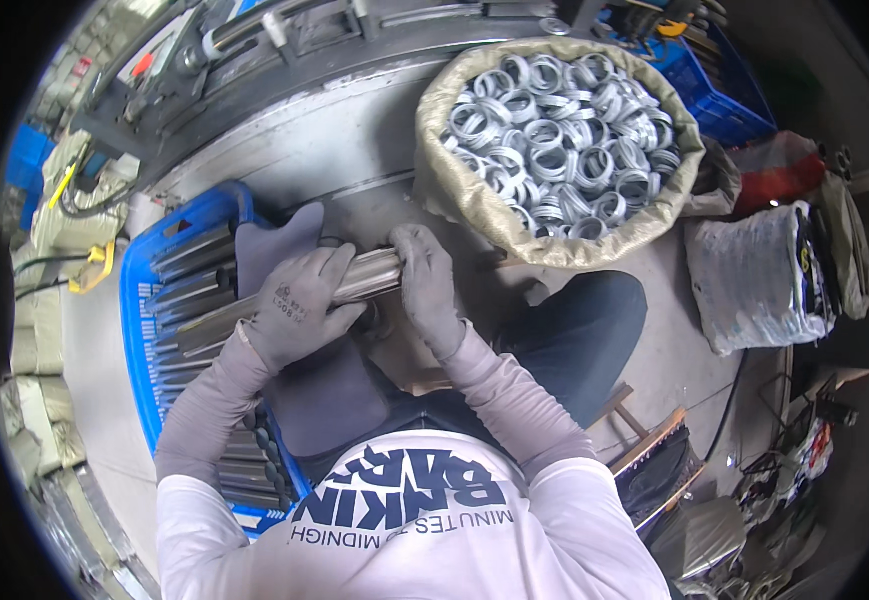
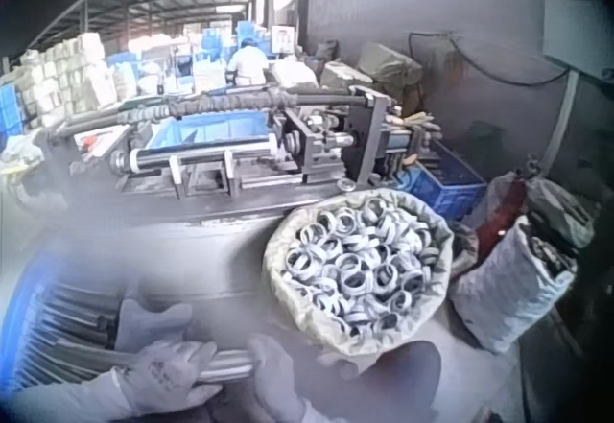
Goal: Manually fitting metal rings or collars onto the ends of long metal tubes.
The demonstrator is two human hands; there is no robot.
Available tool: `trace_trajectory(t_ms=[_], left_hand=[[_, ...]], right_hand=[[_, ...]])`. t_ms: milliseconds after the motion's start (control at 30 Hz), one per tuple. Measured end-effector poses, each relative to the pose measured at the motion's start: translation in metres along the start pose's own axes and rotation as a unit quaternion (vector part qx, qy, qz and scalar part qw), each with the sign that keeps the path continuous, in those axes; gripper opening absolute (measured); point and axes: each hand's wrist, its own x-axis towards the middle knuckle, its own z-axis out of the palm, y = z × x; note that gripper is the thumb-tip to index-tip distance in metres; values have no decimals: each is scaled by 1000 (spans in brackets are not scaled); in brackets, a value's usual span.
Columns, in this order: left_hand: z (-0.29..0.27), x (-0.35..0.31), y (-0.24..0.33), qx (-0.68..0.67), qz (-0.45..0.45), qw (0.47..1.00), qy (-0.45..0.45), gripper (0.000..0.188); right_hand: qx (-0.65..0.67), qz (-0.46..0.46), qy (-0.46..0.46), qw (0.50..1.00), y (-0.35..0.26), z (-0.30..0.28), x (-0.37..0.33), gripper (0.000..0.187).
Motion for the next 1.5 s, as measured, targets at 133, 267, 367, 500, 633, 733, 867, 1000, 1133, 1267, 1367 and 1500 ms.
trace_trajectory(t_ms=[133,267,367,500,633,733,867,1000,1133,1267,1367,1500], left_hand=[[-17,-9,27,-6,79,986,148,69],[-11,-49,38,-433,-128,892,10,64],[1,-39,18,-621,-184,746,154,54],[-44,6,-5,-744,-69,529,403,58],[-120,9,11,-540,-182,729,379,37],[-120,5,-2,-340,-307,875,155,50],[-61,2,5,7,-104,990,99,52],[-19,-3,1,-24,-110,988,104,55],[-17,-7,-4,-18,-100,984,149,56],[-18,-7,-6,-29,-103,984,143,57],[-23,-6,-2,-67,-118,985,109,57],[-22,-6,1,-67,-91,989,99,55]], right_hand=[[-60,-82,8,995,-6,-20,9,21],[-43,-109,62,991,-6,-62,25,29],[-60,-159,58,984,-14,-68,26,28],[155,-15,-1,988,-67,-71,43,43],[-439,-209,70,871,-38,-174,109,59],[-663,-141,-13,735,-4,-249,139,53],[-722,-98,-97,678,27,-258,151,49],[-697,-121,-50,705,33,-269,147,59],[-457,-211,7,864,-36,-230,106,74],[-331,-232,-54,913,-76,-185,74,88],[-375,-261,-119,882,-85,-164,61,87],[-243,-113,-252,930,-101,-142,52,83]])
